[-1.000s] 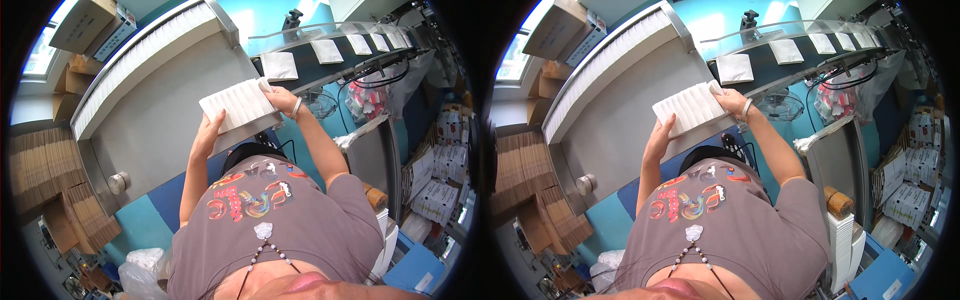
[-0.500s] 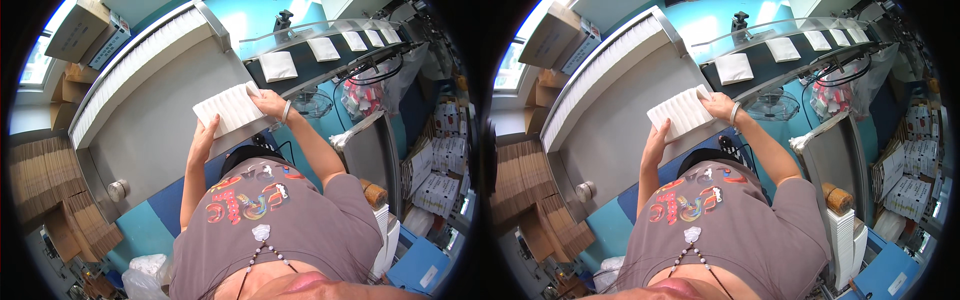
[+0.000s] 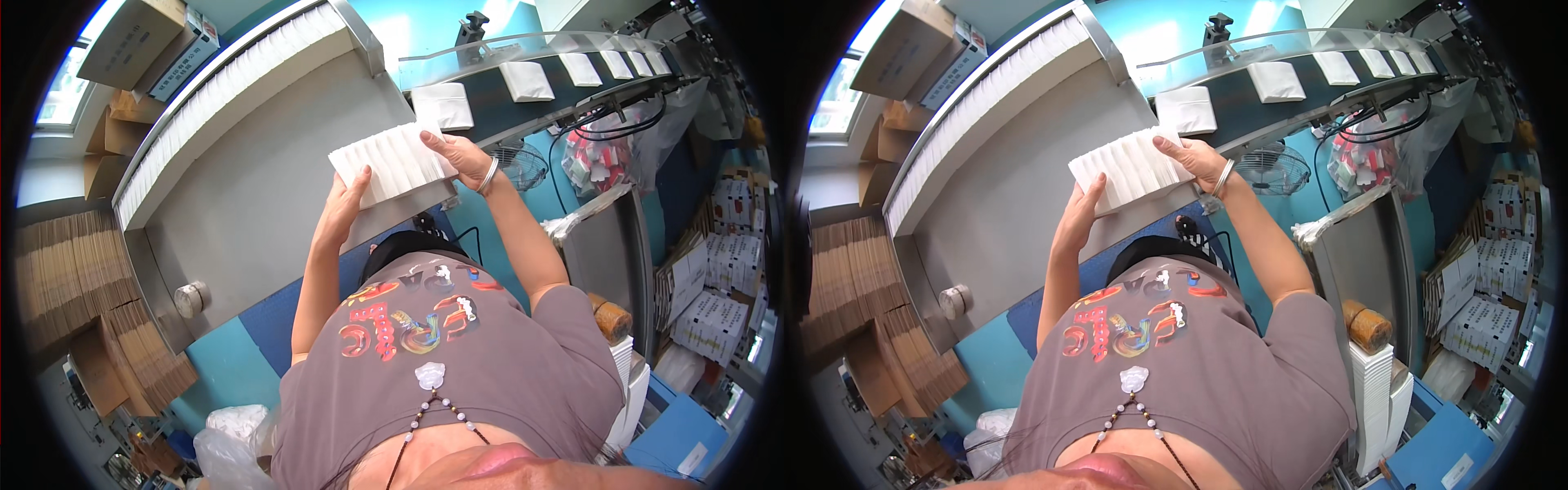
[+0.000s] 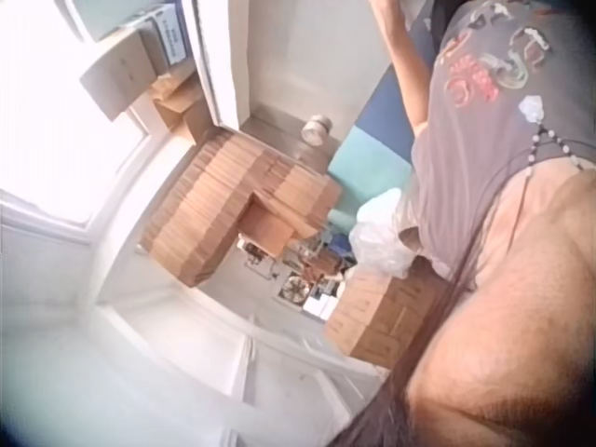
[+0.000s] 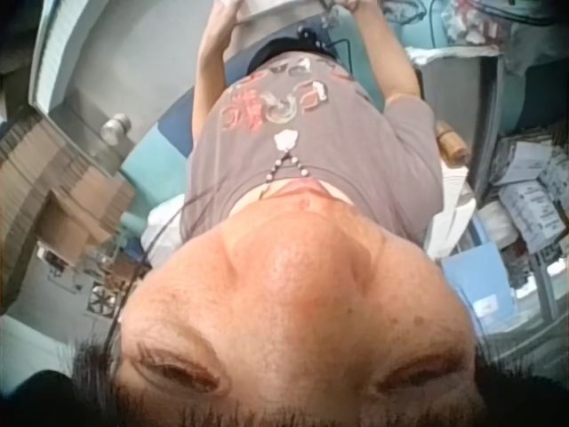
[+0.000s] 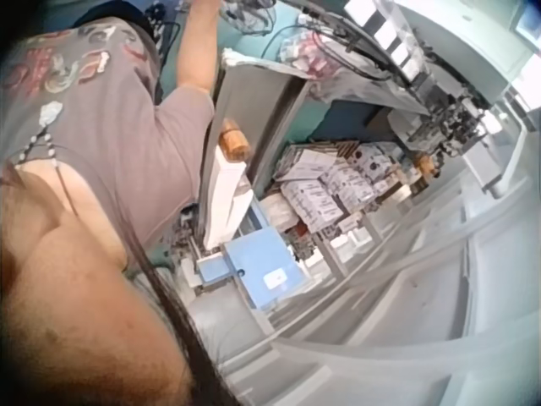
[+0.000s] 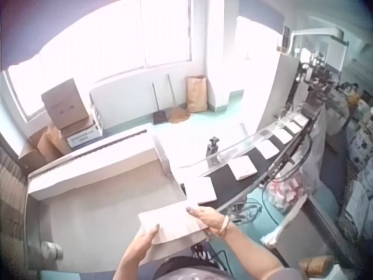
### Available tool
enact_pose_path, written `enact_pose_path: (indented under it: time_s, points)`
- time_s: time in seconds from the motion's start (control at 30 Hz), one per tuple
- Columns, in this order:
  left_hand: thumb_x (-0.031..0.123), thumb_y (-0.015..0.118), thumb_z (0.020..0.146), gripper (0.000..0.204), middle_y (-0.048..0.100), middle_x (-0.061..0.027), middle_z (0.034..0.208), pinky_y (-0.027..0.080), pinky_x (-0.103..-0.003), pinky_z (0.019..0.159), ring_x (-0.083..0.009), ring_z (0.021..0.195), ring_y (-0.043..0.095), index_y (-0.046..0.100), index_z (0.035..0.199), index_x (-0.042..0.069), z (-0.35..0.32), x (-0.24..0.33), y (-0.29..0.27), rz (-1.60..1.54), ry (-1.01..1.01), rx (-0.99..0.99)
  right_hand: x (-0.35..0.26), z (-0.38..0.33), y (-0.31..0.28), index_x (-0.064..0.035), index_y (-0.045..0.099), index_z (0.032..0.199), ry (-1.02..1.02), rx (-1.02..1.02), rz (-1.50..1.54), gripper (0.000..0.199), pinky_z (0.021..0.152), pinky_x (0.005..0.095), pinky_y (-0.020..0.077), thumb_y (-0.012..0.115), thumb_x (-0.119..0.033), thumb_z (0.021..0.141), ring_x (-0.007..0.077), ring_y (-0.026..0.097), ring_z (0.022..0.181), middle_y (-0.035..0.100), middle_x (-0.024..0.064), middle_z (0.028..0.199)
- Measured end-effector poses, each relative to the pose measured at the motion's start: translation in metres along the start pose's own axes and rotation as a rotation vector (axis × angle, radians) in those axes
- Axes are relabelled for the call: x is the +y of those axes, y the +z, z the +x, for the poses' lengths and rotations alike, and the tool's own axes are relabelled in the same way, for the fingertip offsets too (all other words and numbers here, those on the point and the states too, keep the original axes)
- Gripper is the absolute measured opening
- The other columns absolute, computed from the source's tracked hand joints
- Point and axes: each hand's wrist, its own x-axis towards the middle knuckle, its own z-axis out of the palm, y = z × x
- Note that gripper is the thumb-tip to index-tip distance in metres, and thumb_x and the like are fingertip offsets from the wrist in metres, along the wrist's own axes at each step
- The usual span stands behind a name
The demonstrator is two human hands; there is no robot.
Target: The person places folded paper packets onto a moving conveyor belt, retrieves long stacks of folded paper from a machine track using cylindrical weights, loads them into a feed tray, and places more packets onto the conveyor belt.
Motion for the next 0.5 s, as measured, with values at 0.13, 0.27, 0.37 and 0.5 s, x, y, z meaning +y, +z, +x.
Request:
enact_pose_path:
  time_s: [0.13,0.27,0.37,0.5]
  points:
    - [0.043,0.052,0.092,0.071,0.04,-0.0173,0.137,0.038,-0.038,0.099,-0.0267,0.125,0.041,0.024,0.142,0.001,0.003,-0.007,0.004,0.106,0.044,-0.005,-0.004,0.0,0.001,0.0054,0.058,0.113,0.04,0.036,0.093,0.045,0.081,0.0257,0.0503,0.059,-0.034,0.091,0.0135,0.063,0.094,0.065,0.0094,0.106]
    - [0.042,0.051,0.093,0.07,0.041,-0.0163,0.136,0.041,-0.038,0.095,-0.0262,0.123,0.043,0.024,0.142,0.002,0.004,-0.01,0.01,0.037,0.015,-0.015,0.009,0.006,-0.011,0.0054,0.06,0.111,0.025,0.047,0.11,0.043,0.079,0.0251,0.0499,0.061,-0.031,0.09,0.0121,0.063,0.088,0.066,0.0098,0.102]
    - [0.042,0.05,0.093,0.069,0.041,-0.0158,0.136,0.042,-0.038,0.095,-0.026,0.122,0.043,0.023,0.142,0.002,-0.002,-0.01,0.005,0.037,0.031,-0.015,0.016,0.005,-0.004,0.0035,0.062,0.107,-0.047,0.079,-0.334,0.033,0.076,0.0246,0.0509,0.059,-0.026,0.091,0.0131,0.064,0.085,0.066,0.0091,0.098]
    - [0.043,0.048,0.094,0.068,0.041,-0.0154,0.136,0.042,-0.039,0.095,-0.0258,0.123,0.043,0.023,0.143,0.003,0.001,-0.017,0.001,-0.061,0.021,0.016,0.018,0.027,-0.026,0.0002,0.053,0.115,0.058,0.269,0.368,0.047,0.071,0.0342,0.0544,0.056,-0.039,0.091,0.0194,0.064,0.082,0.063,0.0098,0.099]
